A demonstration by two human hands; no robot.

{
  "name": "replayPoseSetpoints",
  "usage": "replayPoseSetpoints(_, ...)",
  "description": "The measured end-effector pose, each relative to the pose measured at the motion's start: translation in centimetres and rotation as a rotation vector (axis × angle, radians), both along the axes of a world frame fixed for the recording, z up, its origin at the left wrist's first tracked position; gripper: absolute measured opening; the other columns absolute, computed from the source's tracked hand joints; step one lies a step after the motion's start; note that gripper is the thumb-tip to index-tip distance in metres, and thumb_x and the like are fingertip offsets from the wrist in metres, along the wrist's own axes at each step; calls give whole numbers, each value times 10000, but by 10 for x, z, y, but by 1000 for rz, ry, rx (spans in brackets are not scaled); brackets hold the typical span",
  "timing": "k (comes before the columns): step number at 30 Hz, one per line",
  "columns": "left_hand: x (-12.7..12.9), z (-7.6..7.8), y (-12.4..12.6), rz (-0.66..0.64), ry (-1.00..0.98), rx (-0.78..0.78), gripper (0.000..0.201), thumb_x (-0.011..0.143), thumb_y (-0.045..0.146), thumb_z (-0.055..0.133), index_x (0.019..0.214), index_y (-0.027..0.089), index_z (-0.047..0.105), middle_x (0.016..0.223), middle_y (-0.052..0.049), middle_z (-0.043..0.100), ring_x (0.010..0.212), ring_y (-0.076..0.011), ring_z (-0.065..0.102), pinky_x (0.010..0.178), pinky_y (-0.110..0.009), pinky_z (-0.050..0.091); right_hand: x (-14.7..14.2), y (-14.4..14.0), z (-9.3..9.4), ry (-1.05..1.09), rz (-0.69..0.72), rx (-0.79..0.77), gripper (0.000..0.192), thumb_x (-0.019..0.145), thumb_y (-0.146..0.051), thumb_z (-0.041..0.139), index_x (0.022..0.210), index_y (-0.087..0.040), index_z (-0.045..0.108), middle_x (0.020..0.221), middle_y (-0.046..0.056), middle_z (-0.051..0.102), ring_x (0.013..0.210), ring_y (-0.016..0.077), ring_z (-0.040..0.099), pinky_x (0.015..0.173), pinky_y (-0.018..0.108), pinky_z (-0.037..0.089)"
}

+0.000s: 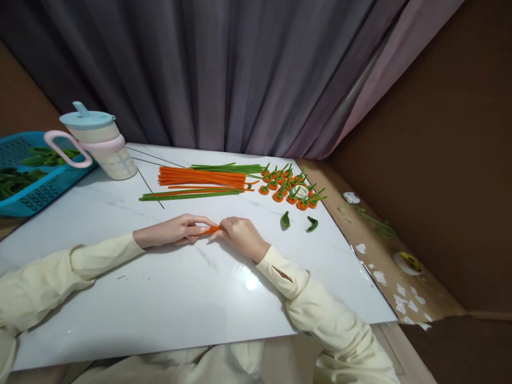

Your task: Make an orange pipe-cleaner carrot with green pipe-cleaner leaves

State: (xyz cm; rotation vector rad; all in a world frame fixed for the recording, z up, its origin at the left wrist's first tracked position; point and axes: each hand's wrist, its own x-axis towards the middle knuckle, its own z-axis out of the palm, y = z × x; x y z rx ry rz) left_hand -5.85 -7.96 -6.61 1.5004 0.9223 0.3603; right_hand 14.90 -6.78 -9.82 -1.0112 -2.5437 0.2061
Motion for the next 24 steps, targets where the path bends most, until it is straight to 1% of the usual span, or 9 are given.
replayPoseSetpoints(2, 0, 2, -1, -17, 28, 35, 426, 888, 422, 457, 1177, 122, 548, 537, 80, 311, 435, -67, 225, 425, -198, 182, 0, -1, 1, -47, 11, 40, 392, 915, -451, 456, 717, -138, 583, 679, 72, 629, 614, 154, 571, 569, 238, 355)
replayPoseSetpoints(5, -1, 2, 0, -60, 104, 136, 421, 896, 431, 431, 1168, 137, 562, 571, 61, 361, 462, -75, 252, 454, -200, 220, 1, -1, 3, -28, 35, 8, 400, 904, -468, 471, 683, -149, 566, 623, 43, 605, 558, 131, 543, 535, 222, 328)
replayPoseSetpoints(9, -3, 2, 3, -134, 238, 342, 389, 908, 424, 403, 1160, 178, 567, 601, 35, 431, 524, -103, 331, 499, -203, 258, 3, -1, 2, 36, 58, -59, 321, 871, -429, 557, 706, -154, 570, 586, 11, 587, 509, 110, 515, 511, 201, 315)
replayPoseSetpoints(11, -3, 5, 2, -157, 264, 374, 373, 915, 424, 381, 1153, 181, 534, 595, 38, 441, 533, -111, 343, 518, -205, 277, 3, -2, 2, 57, 64, -65, 262, 870, -393, 573, 768, -152, 581, 600, 8, 601, 509, 111, 520, 508, 197, 318)
replayPoseSetpoints(14, -2, 10, -1, -153, 238, 302, 364, 915, 463, 365, 1131, 190, 469, 567, 59, 411, 526, -115, 337, 528, -206, 291, 3, -4, 2, 79, 95, -46, 196, 914, -319, 519, 823, -154, 576, 673, 22, 640, 556, 116, 558, 526, 193, 336)
replayPoseSetpoints(17, -2, 14, -1, -103, 171, 216, 397, 906, 534, 344, 1090, 209, 478, 569, 57, 409, 532, -119, 350, 535, -210, 305, 2, -6, 1, 82, 109, 19, 232, 950, -286, 442, 796, -157, 557, 701, 30, 650, 587, 120, 577, 539, 197, 345)
replayPoseSetpoints(21, -7, 20, 6, -19, 96, 134, 515, 898, 603, 262, 1067, 195, 527, 578, 18, 527, 475, -117, 327, 489, -227, 298, 2, -5, 0, 57, 71, 170, 318, 969, -339, 381, 760, -160, 540, 650, 26, 633, 548, 126, 557, 518, 215, 327)
replayPoseSetpoints(22, -10, 22, 8, 15, 98, 128, 529, 890, 612, 280, 1061, 187, 544, 568, 12, 540, 459, -116, 325, 477, -230, 299, 3, -5, -1, 53, 59, 216, 333, 974, -344, 366, 760, -158, 542, 643, 28, 632, 539, 127, 553, 514, 221, 321)
replayPoseSetpoints(24, -15, 25, 14, 95, 120, 145, 512, 859, 613, 376, 1016, 176, 589, 517, 20, 515, 438, -116, 349, 461, -231, 311, 4, -4, -1, 57, 29, 307, 360, 981, -349, 344, 758, -154, 548, 628, 34, 631, 525, 129, 547, 513, 229, 313)
